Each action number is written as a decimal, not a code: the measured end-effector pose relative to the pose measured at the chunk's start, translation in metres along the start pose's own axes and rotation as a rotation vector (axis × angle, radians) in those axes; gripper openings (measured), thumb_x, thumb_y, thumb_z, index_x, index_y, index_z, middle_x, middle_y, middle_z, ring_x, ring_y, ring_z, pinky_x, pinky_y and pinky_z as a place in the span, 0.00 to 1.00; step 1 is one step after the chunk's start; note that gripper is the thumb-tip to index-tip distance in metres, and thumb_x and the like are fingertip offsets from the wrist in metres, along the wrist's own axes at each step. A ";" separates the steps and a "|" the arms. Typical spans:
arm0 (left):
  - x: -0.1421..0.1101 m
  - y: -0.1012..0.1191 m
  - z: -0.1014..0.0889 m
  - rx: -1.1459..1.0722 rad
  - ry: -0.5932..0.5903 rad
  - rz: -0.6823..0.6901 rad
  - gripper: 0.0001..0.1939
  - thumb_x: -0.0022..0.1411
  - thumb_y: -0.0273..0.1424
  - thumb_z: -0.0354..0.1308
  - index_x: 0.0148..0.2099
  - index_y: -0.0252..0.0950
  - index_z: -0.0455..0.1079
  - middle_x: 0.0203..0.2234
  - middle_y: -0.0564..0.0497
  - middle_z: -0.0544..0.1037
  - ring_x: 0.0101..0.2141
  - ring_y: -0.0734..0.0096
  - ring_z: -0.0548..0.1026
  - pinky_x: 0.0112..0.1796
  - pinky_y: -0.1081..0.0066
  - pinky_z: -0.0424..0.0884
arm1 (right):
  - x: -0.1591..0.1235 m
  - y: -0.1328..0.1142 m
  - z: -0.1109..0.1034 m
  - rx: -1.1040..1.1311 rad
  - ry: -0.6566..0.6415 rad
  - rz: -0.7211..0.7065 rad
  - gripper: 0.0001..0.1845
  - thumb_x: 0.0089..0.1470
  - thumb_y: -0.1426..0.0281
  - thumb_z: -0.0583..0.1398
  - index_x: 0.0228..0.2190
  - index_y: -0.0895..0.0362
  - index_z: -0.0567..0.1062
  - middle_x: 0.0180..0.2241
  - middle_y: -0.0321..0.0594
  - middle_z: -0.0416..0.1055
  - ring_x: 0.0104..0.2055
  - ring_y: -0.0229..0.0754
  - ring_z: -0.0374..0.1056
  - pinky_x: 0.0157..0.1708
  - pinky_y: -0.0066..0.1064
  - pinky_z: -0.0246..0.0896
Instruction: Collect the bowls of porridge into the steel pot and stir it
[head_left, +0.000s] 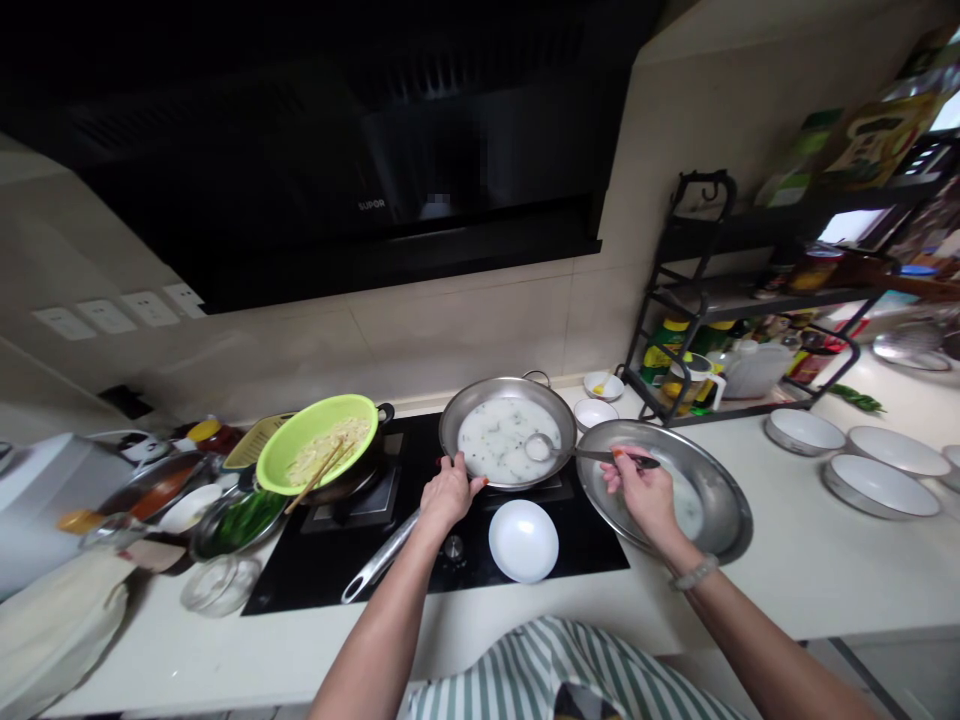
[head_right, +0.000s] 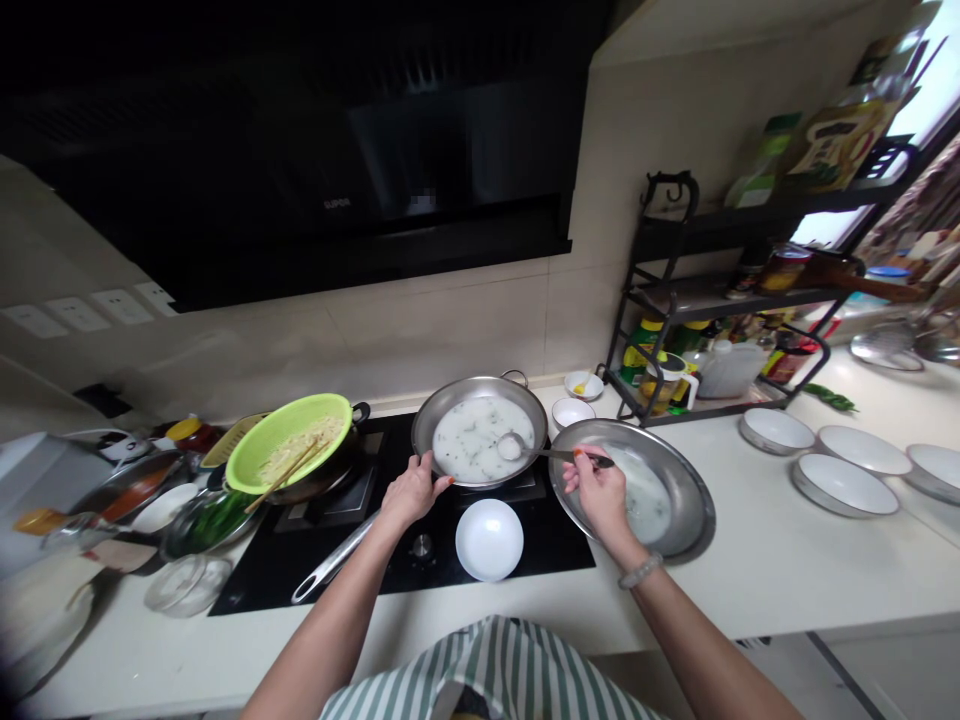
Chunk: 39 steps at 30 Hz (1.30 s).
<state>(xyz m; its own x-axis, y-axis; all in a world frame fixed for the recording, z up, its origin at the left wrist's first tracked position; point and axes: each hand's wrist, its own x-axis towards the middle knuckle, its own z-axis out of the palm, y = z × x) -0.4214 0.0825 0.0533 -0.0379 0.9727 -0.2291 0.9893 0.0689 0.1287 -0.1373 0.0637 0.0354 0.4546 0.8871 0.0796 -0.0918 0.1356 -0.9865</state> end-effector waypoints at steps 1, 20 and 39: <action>0.000 0.000 0.000 0.001 -0.002 -0.001 0.31 0.65 0.48 0.44 0.64 0.38 0.52 0.55 0.36 0.64 0.47 0.52 0.74 0.41 0.61 0.70 | 0.001 0.001 0.000 0.017 0.017 0.015 0.20 0.42 0.55 0.66 0.31 0.56 0.71 0.17 0.36 0.70 0.19 0.43 0.69 0.15 0.30 0.62; 0.000 0.000 0.000 0.003 0.015 0.012 0.29 0.65 0.47 0.44 0.63 0.37 0.53 0.54 0.36 0.65 0.46 0.52 0.75 0.40 0.61 0.70 | 0.008 -0.015 -0.015 0.175 0.109 0.119 0.14 0.37 0.64 0.65 0.27 0.54 0.69 0.17 0.39 0.72 0.18 0.42 0.67 0.13 0.29 0.59; 0.000 0.000 0.002 0.014 0.005 0.003 0.30 0.65 0.49 0.44 0.64 0.38 0.52 0.56 0.36 0.64 0.46 0.53 0.75 0.41 0.62 0.69 | -0.009 0.012 -0.141 -0.348 0.243 -0.111 0.18 0.37 0.55 0.64 0.30 0.54 0.75 0.20 0.41 0.72 0.16 0.43 0.65 0.18 0.38 0.64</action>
<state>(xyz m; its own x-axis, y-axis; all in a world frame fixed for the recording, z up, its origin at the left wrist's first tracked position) -0.4216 0.0824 0.0516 -0.0358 0.9740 -0.2239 0.9913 0.0631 0.1159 -0.0173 -0.0052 0.0030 0.6435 0.7406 0.1934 0.2551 0.0308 -0.9664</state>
